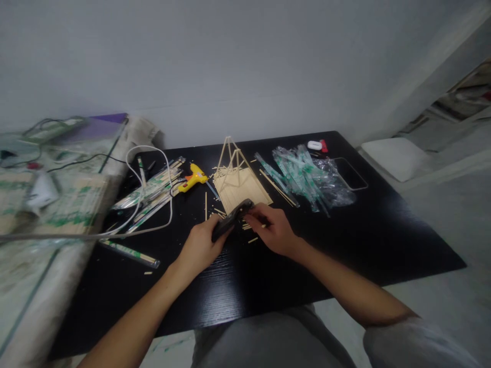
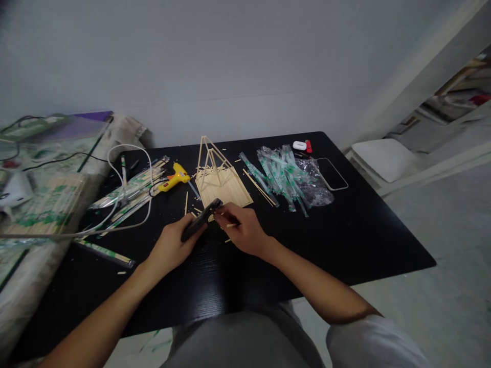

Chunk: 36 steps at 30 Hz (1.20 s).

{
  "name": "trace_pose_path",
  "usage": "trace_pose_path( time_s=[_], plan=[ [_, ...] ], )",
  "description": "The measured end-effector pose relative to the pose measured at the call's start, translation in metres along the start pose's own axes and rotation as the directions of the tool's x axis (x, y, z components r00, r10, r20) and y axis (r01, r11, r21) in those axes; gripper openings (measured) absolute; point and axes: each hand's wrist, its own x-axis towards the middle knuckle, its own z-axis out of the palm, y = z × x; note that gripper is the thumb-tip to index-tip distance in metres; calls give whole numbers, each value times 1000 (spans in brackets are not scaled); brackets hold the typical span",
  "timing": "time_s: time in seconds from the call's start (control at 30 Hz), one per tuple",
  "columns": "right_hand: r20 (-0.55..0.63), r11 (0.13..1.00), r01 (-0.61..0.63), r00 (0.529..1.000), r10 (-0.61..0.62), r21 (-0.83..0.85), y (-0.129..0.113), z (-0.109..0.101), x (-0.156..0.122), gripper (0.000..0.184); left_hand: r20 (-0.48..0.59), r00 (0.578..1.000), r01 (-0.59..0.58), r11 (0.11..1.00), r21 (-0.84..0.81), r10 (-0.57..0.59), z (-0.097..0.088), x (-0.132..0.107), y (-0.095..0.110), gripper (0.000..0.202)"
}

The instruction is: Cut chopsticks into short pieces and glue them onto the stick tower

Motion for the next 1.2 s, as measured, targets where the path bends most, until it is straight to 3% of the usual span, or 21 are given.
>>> trace_pose_path(
  time_s=[0.57,0.83,1.2],
  plan=[
    [35,994,-94,995,92,53,-2,2,1,15,8,999,45,996,70,-46,2,0,-7,9],
    [40,997,-70,997,69,20,-5,-1,2,20,-74,997,4,998,69,1,3,0,-6,11],
    [26,998,-47,999,47,28,-13,-4,-1,22,-79,995,-63,998,13,64,4,-4,-8,5]
  ],
)
